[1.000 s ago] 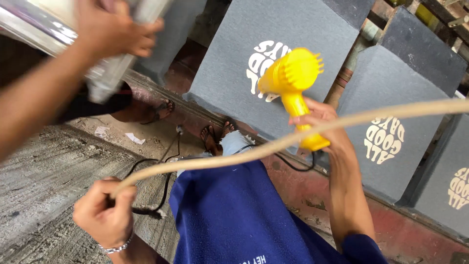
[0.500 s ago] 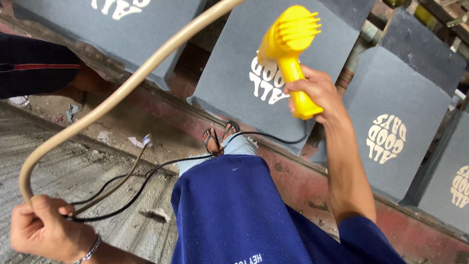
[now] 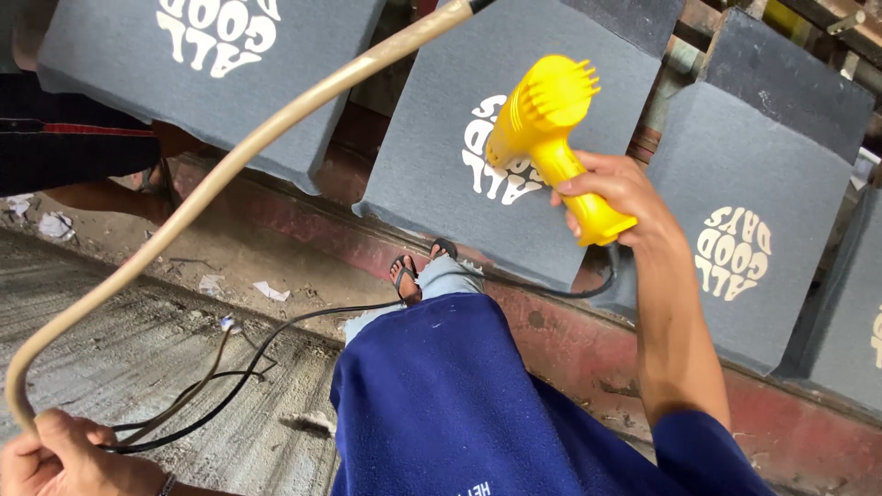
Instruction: Manual screen printing process including drying ink with a heat gun and applying ink with a squeegee.
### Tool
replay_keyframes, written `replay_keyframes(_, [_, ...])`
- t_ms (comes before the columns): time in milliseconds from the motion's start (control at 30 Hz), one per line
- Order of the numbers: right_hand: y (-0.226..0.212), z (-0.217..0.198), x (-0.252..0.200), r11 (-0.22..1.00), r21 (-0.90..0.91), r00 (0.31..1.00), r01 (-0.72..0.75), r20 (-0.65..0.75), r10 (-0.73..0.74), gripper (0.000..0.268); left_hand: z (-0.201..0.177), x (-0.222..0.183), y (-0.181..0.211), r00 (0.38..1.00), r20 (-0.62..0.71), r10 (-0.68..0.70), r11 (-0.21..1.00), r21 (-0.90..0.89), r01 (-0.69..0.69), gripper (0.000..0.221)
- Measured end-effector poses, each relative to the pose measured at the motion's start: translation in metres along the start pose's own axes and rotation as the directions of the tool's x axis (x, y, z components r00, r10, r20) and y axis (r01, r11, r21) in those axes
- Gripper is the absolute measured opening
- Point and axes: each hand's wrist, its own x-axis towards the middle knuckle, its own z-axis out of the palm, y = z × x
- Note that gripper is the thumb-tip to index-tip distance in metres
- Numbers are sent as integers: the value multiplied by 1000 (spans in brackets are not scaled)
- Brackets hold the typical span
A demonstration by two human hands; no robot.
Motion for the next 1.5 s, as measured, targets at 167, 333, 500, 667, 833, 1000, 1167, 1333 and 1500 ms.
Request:
replay_keyframes(167, [1, 11, 8, 999, 39, 985, 30, -171, -23, 26, 3, 4, -6, 999, 36, 34, 995, -94, -30, 37])
replay_keyframes(333, [11, -14, -13, 1000, 25, 996, -16, -82, 18, 24, 13, 2, 7, 997, 72, 38, 997, -72, -33, 32])
replay_keyframes(500, [18, -10, -13, 998, 63, 989, 26, -148, -16, 29, 22, 10, 3, 995, 92, 44, 991, -127, -32, 34])
replay_keyframes(667, [25, -31, -35, 999, 23, 998, -36, -59, 37, 41, 31, 12, 7, 991, 107, 76, 989, -133, -62, 39])
replay_keyframes(833, [31, -33, -28, 999, 41, 989, -14, -148, 20, 33, 39, 20, 3, 995, 89, 52, 994, -103, -43, 33])
replay_keyframes(1000, [19, -47, -52, 996, -76, 994, -48, -103, 40, 59, 52, 25, 16, 995, 95, 31, 996, -88, -23, 28])
replay_keyframes(1167, [34, -62, -45, 999, 42, 998, -9, -67, 12, 64, 60, 30, 29, 999, 28, 40, 996, -82, -38, 30])
replay_keyframes(1333, [15, -65, -8, 999, 28, 993, -42, -113, 45, 54, 61, 33, 41, 1000, 16, 9, 998, -57, -8, 36])
replay_keyframes(1500, [0, -46, 26, 999, 4, 999, -32, -20, 32, 54, 64, 25, 55, 999, -45, -18, 997, -70, 15, 34])
